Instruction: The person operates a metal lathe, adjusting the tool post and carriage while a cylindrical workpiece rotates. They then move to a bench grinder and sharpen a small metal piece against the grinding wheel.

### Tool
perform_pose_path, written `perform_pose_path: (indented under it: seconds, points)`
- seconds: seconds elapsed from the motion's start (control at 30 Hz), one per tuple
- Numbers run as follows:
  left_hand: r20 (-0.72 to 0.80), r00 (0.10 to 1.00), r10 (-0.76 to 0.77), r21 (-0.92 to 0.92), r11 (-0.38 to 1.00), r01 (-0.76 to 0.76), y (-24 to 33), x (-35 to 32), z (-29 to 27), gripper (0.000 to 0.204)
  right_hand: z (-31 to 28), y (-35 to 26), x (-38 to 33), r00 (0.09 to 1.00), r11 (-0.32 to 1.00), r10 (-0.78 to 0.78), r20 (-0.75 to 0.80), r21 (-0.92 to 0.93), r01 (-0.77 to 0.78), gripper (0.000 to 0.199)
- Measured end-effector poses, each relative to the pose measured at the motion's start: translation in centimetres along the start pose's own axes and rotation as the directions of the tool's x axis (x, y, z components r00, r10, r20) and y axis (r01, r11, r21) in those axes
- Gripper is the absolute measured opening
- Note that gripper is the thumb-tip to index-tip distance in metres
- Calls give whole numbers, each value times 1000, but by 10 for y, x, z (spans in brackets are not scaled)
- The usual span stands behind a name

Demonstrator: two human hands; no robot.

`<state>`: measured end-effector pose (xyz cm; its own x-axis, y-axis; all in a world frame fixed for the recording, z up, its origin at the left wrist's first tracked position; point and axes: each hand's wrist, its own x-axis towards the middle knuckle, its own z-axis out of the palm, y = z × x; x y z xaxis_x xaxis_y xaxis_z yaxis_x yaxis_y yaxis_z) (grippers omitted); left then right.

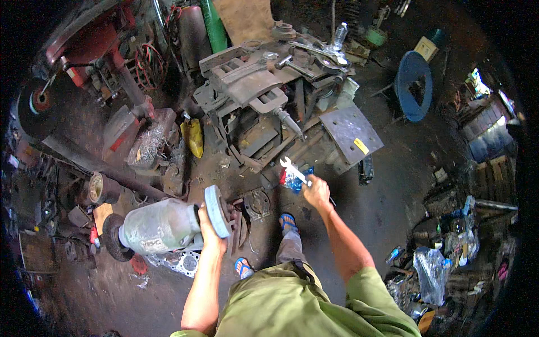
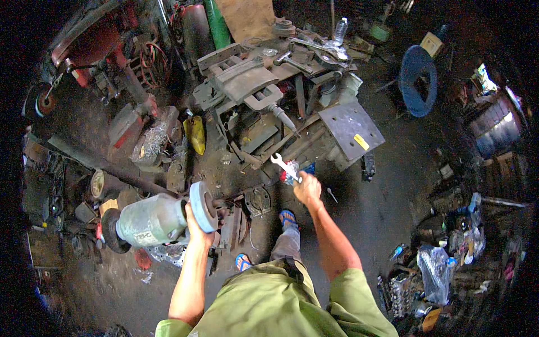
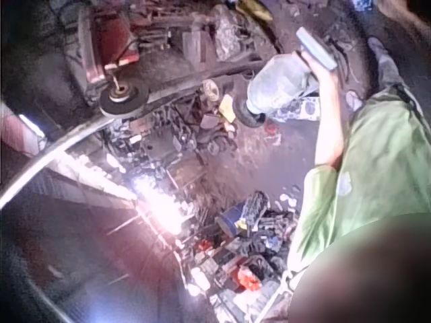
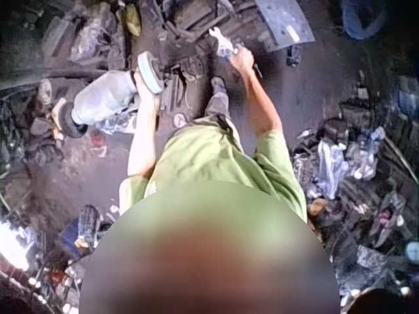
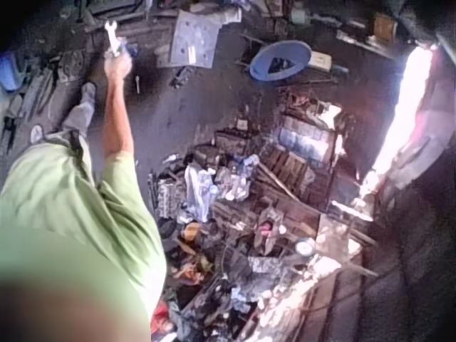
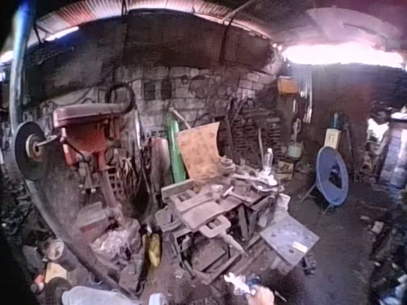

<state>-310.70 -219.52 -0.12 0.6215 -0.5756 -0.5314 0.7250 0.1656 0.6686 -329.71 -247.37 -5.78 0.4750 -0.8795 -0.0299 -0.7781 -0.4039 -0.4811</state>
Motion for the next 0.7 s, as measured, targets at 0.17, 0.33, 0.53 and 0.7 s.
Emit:
perform_pose_path:
  seconds: [0.17,0.33,0.53,0.7]
  points:
    - [-103,995,-2,-216,976,-21,3,-7,10,59,-12,-15,160,946,927,-325,-15,-205,315,33]
    - [-267,964,-2,-41,999,-9,6,-18,20,62,-1,-50,302,845,806,-512,151,-255,534,34]
    - [-421,906,-37,20,999,50,3,-24,17,75,20,-90,395,709,605,-674,207,-396,691,33]
    - [-470,881,51,227,972,64,8,-23,36,65,34,-98,405,751,682,-659,-26,-441,583,25]
